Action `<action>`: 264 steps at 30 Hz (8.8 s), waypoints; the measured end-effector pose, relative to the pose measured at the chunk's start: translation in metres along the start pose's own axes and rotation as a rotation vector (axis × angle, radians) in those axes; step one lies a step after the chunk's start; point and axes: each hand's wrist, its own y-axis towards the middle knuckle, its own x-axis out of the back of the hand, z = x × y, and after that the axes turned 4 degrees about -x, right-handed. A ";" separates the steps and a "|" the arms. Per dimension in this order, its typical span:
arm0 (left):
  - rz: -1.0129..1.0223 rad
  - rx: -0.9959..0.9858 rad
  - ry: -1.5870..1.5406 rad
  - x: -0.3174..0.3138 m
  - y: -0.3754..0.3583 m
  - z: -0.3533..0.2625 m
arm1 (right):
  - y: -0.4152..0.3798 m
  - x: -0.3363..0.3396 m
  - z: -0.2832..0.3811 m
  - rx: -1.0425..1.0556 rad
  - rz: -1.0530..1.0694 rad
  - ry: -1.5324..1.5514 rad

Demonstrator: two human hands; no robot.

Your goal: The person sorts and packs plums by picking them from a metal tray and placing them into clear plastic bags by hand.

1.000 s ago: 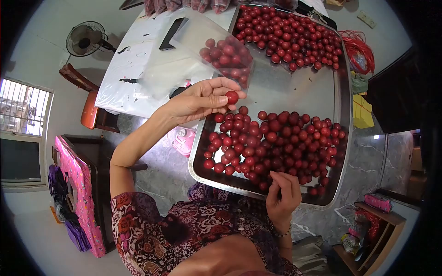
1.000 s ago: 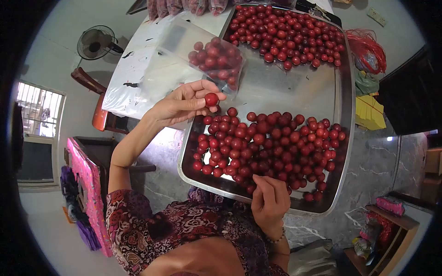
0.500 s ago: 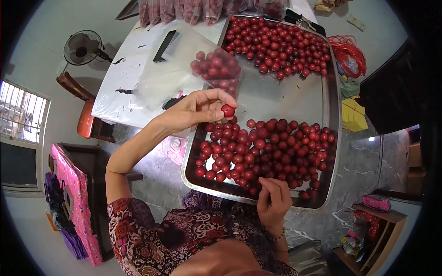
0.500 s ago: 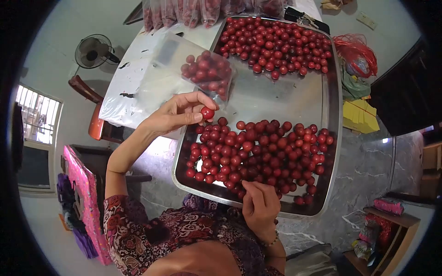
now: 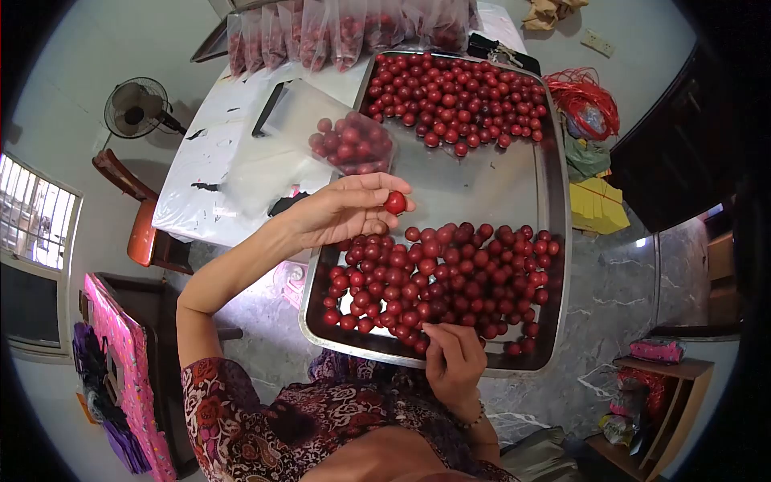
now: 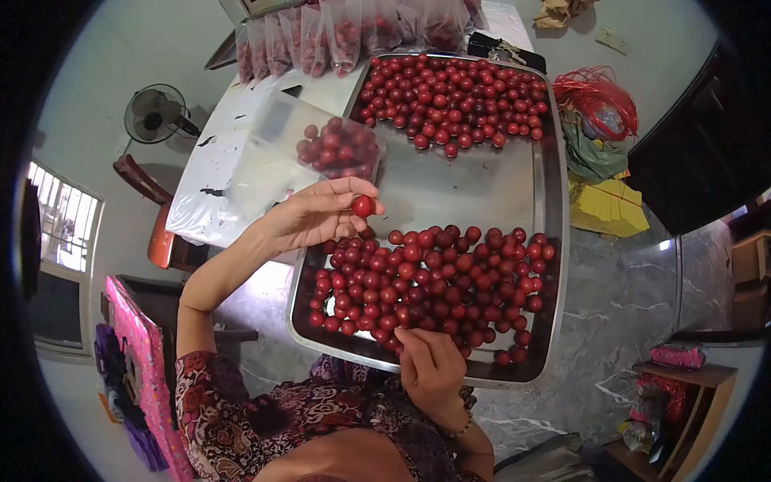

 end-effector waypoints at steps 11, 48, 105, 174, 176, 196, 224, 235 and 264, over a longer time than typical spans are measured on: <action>-0.217 -0.243 0.616 -0.003 0.100 -0.081 | -0.002 -0.004 -0.007 0.115 -0.009 -0.023; -0.004 -0.845 1.582 -0.043 0.254 0.018 | -0.003 -0.004 -0.004 0.118 0.051 -0.122; -0.641 -1.445 0.510 -0.021 -0.145 0.076 | -0.008 -0.010 0.002 0.013 0.057 -0.329; -0.402 -0.487 1.960 0.017 -0.055 0.046 | -0.010 0.043 -0.027 -0.129 -0.114 -0.213; -0.315 -0.449 2.008 0.015 -0.052 0.044 | -0.010 0.042 -0.028 -0.124 -0.114 -0.205; -0.185 -0.339 2.198 0.027 -0.034 0.039 | -0.009 0.043 -0.022 -0.154 -0.101 -0.180; -0.229 -0.312 -0.014 0.010 -0.030 0.032 | -0.010 0.041 -0.026 -0.151 -0.104 -0.222; -0.159 -0.305 -0.150 0.019 -0.024 0.037 | -0.012 0.041 -0.028 -0.153 -0.102 -0.213; -0.185 -0.625 1.434 -0.006 0.193 -0.002 | -0.010 0.045 -0.031 -0.091 -0.099 -0.194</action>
